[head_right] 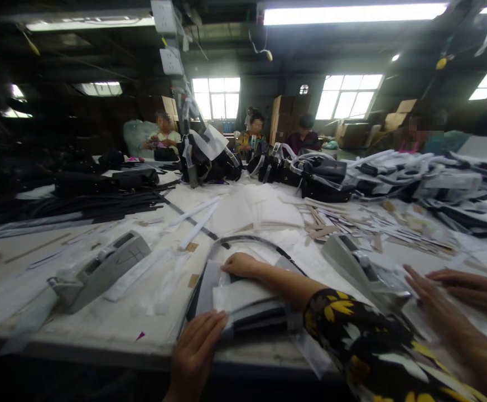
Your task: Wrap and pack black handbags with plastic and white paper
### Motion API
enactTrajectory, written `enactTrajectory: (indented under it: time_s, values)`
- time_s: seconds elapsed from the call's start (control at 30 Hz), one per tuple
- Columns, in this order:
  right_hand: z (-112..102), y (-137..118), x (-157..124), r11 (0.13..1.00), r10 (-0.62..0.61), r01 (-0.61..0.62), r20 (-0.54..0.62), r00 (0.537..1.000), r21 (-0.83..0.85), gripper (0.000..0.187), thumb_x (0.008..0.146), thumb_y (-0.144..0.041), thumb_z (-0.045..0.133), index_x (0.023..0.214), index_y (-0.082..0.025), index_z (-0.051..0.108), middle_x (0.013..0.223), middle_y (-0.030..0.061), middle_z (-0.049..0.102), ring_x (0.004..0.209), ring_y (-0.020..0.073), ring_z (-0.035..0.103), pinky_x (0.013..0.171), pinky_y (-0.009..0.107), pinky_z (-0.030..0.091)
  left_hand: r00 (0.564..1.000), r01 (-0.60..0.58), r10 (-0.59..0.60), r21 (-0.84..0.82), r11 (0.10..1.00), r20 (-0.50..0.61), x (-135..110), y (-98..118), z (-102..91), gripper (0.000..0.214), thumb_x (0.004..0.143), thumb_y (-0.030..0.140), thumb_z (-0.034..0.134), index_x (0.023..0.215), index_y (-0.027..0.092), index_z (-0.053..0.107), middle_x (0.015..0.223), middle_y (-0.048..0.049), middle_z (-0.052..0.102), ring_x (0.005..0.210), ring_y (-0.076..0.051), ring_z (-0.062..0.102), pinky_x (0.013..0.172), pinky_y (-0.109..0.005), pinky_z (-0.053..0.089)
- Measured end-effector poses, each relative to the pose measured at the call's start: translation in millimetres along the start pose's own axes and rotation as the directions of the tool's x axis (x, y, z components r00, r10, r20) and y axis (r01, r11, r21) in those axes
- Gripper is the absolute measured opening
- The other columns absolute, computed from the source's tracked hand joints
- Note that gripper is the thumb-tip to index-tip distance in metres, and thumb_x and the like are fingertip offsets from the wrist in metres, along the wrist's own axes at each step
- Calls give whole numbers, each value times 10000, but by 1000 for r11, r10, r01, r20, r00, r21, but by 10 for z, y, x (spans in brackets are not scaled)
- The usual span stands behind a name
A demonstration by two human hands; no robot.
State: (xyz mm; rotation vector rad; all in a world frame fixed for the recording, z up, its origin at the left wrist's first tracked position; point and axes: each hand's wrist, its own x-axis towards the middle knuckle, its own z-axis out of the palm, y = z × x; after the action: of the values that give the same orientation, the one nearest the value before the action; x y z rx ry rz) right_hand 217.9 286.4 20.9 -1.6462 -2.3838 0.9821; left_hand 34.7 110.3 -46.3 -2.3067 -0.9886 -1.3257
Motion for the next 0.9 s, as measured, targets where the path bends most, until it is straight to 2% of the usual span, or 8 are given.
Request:
enactTrajectory:
  time_s: [0.1,0.23,0.47,0.57,0.7,0.77,0.83,0.9]
  values:
    - [-107,-4,-101,997,-77,78,91,993,-10,489,924,-596,512,889,-182,769,835,27,707,783,172,599,713,247,418,1000,2,-2,1,1000,30,-17,17,-34,408,948,15,448,1272,179,634,1184,-62,728,1135,-200,651,969,-368,541]
    - [-145,-38,-198,992,-111,117,134,985,-41,564,749,-679,692,1056,-210,749,1018,48,722,922,213,623,795,258,434,996,21,-20,-18,1000,91,-63,26,-49,495,924,-8,461,1356,208,571,1251,-74,697,1182,-222,630,992,-417,539]
    - [-69,-148,-269,985,-131,137,65,989,-109,522,793,-646,651,965,-164,747,800,2,682,738,153,586,634,220,400,998,-33,33,-3,999,51,-71,3,-27,456,920,18,507,1329,202,590,1200,-67,724,1143,-222,657,977,-421,550]
    - [-168,-260,-378,966,-200,199,15,980,-165,504,815,-636,636,912,-153,741,738,-5,649,693,146,558,611,227,366,999,-29,28,29,999,28,-72,70,-66,436,923,15,486,1296,199,615,1189,-65,729,1132,-217,665,971,-419,558]
    - [-429,-601,-653,920,-321,295,-65,945,-258,427,797,-580,700,969,-190,733,831,21,679,786,192,585,668,258,352,1000,11,-11,35,999,-17,-44,230,-89,524,894,-47,433,1312,218,604,1209,-66,719,1203,-210,630,1056,-450,509]
    - [-577,-803,-811,835,-466,405,-88,880,-372,316,820,-492,719,949,-204,727,887,44,696,885,223,587,751,290,359,1000,26,-26,-16,1000,-7,26,310,-112,550,888,-52,416,1342,213,577,1220,-80,713,1220,-217,620,1081,-488,487]
    - [-697,-941,-930,669,-655,543,-58,753,-508,195,873,-396,694,916,-207,720,920,57,713,943,230,582,834,330,359,999,34,-31,-145,989,19,134,379,-188,526,900,-21,428,1365,194,550,1213,-105,712,1199,-213,634,1038,-447,533]
    - [-754,-962,-980,509,-777,641,14,630,-574,130,917,-330,653,937,-217,716,952,53,728,961,222,588,881,358,369,1000,7,-1,-313,950,20,254,423,-344,490,918,27,463,1381,176,528,1180,-126,723,1135,-190,669,924,-326,599]
